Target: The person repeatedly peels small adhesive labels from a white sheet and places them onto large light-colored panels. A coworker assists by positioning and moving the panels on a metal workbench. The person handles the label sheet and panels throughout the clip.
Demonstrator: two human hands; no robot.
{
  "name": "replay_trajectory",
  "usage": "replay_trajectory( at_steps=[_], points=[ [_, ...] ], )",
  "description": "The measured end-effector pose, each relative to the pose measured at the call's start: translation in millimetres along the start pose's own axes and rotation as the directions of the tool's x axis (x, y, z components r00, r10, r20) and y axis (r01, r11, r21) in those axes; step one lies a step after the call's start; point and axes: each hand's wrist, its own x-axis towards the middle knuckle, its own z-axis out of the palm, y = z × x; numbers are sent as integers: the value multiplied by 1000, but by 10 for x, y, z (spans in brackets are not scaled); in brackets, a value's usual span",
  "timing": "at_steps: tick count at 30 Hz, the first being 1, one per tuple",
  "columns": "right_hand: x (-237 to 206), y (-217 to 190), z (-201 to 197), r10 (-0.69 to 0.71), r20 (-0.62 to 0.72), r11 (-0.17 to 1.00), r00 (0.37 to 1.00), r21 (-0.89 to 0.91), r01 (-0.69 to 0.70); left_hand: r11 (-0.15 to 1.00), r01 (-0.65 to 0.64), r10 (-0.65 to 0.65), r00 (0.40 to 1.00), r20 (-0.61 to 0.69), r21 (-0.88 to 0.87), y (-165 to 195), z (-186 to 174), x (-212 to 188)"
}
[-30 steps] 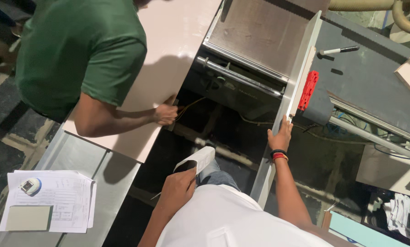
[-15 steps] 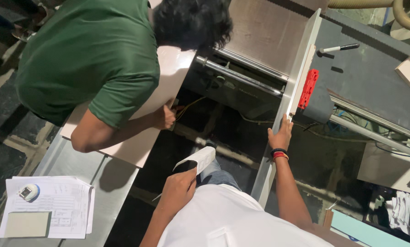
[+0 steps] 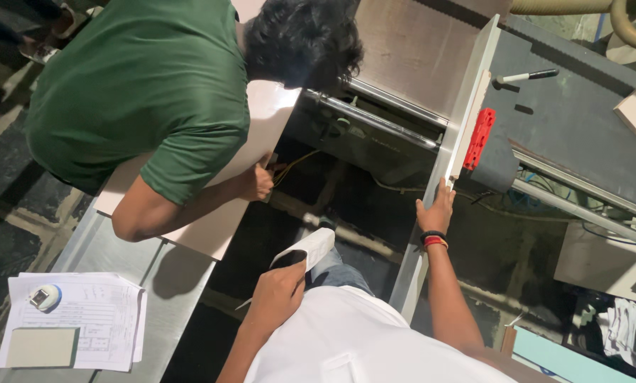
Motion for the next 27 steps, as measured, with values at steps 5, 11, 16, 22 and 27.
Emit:
replay_trajectory(
  at_steps=[5,11,16,22,27],
  points=[
    [-2,1,2,7,1,1000,1000,10,-7,1000,5,-5,1000,6,-17,18,-26,9],
    [2,4,-5,2,7,1000,1000,22,-2,999,41,-41,999,30,-3,54,-66,29],
    [-4,3,-7,4,2,1000,1000,16,-4,999,35,-35,999,19,-24,79,-83,31],
    [-7,8,-10,-7,-5,1000,1000,15,7,999,50,-50,998,35,10,77,-79,36],
    [-2,14,-7,-10,-6,1000,1000,14,10,1000,-13,13,1000,-8,-2,56,-65,38]
  ],
)
